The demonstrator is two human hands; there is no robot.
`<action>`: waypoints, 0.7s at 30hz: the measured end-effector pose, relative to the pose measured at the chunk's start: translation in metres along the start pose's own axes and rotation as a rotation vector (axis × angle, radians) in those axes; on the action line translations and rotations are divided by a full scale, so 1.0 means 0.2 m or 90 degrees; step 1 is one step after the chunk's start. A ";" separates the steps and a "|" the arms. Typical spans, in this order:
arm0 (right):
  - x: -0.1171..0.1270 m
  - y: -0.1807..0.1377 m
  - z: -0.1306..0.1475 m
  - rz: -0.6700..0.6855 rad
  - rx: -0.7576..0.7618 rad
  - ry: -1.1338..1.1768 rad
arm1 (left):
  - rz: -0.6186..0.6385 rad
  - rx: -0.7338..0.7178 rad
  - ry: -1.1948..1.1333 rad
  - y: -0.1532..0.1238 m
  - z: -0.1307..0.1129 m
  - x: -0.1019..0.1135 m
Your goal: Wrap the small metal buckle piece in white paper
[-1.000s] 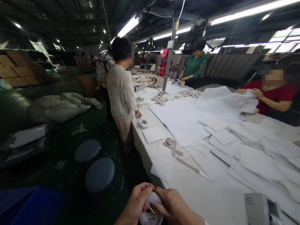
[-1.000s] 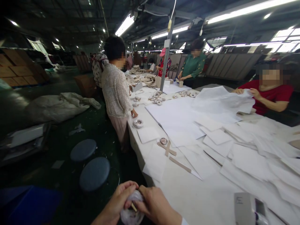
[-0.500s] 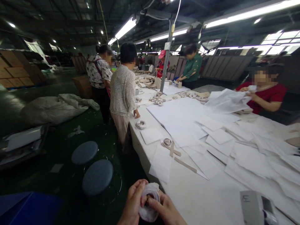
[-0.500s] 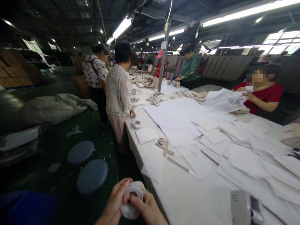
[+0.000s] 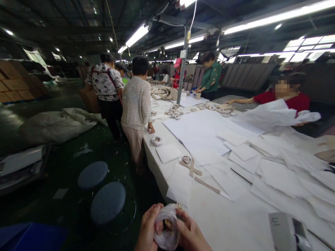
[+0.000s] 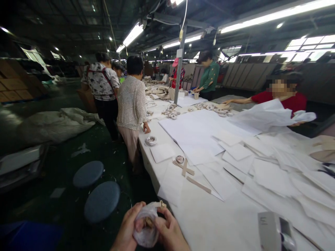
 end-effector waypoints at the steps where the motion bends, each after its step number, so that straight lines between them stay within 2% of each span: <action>1: 0.05 0.00 0.04 -0.049 0.019 -0.112 | 0.013 0.001 0.019 0.00 -0.01 -0.01; 3: 0.14 -0.02 0.17 -0.183 0.095 -0.333 | 0.051 0.001 0.059 -0.02 -0.04 -0.03; 4: 0.15 -0.03 0.25 -0.226 0.141 -0.418 | 0.072 0.001 0.079 -0.03 -0.05 -0.04; 5: 0.14 -0.05 0.32 -0.234 0.185 -0.477 | 0.096 -0.001 0.098 -0.03 -0.05 -0.05; 6: 0.09 -0.05 0.38 -0.205 0.218 -0.518 | 0.121 0.000 0.116 -0.04 -0.05 -0.06; 8: -0.03 -0.05 0.42 -0.074 0.238 -0.574 | 0.164 -0.004 0.144 -0.05 -0.05 -0.07; 11: -0.17 -0.05 0.39 0.074 0.204 -0.624 | 0.166 -0.026 0.166 -0.05 -0.05 -0.06; 14: -0.21 -0.03 0.35 0.095 0.179 -0.647 | 0.127 -0.038 0.161 -0.04 -0.06 -0.05; 18: -0.20 -0.02 0.31 0.096 0.200 -0.681 | 0.038 -0.087 0.129 -0.05 -0.11 -0.01; 21: -0.18 -0.03 0.25 0.089 0.186 -0.722 | -0.011 -0.097 0.112 -0.05 -0.09 0.02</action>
Point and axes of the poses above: each hand's wrist, its own y-axis towards the middle knuckle, its own x-axis out of the back of the hand, z = x × y, the point moved 7 cm from there along y, towards the middle knuckle, and after that the axes turned 2 degrees about -x, right-handed, at the moved point
